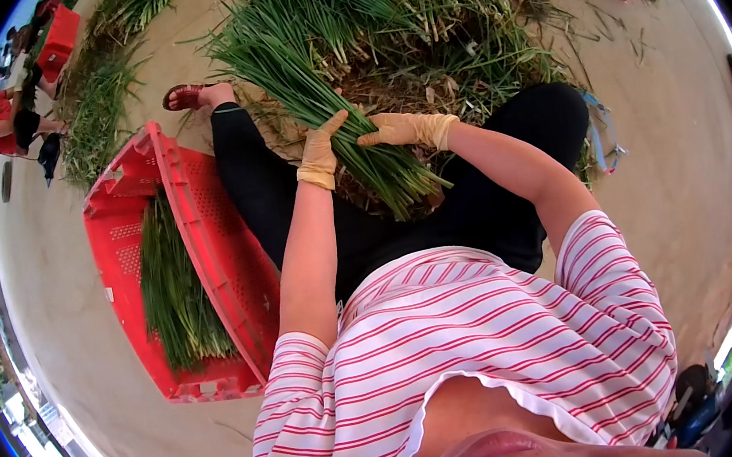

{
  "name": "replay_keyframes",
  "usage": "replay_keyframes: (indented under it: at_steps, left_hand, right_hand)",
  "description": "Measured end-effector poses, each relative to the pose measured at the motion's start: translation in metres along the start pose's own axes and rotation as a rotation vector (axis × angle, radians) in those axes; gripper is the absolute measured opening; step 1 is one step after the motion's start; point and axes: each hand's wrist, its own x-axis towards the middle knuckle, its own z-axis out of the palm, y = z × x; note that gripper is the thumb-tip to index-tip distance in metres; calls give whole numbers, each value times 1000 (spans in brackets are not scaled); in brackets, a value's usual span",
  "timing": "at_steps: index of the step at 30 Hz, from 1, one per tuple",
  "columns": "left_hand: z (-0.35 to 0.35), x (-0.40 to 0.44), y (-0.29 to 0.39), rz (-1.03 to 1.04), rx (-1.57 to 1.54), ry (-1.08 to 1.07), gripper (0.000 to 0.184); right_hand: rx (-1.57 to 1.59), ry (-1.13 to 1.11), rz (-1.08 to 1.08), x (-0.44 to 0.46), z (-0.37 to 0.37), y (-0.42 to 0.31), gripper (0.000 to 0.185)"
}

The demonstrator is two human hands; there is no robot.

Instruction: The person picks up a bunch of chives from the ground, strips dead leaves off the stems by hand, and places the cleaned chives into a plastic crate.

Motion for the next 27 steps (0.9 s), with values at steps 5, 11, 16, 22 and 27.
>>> replay_keyframes:
  at_steps: [5,11,16,22,27]
  left_hand:
    - [-5,6,-1,19,32,178,38]
    - [-12,9,-10,44,83,176,43]
    - [-17,5,-1,-48,110,-231,48]
    - [-11,-6,-18,-74,238,-136,36]
    - [-9,-10,-29,-175,281,-42,32]
  right_hand:
    - [-75,160,-48,9,7,1,59]
    - [-276,120,109,23,11,19,76]
    - [-381,-37,153,14,16,4,76]
    - [-691,-164,352,2,4,-19,87]
    - [-116,327,45,2,-16,-12,63]
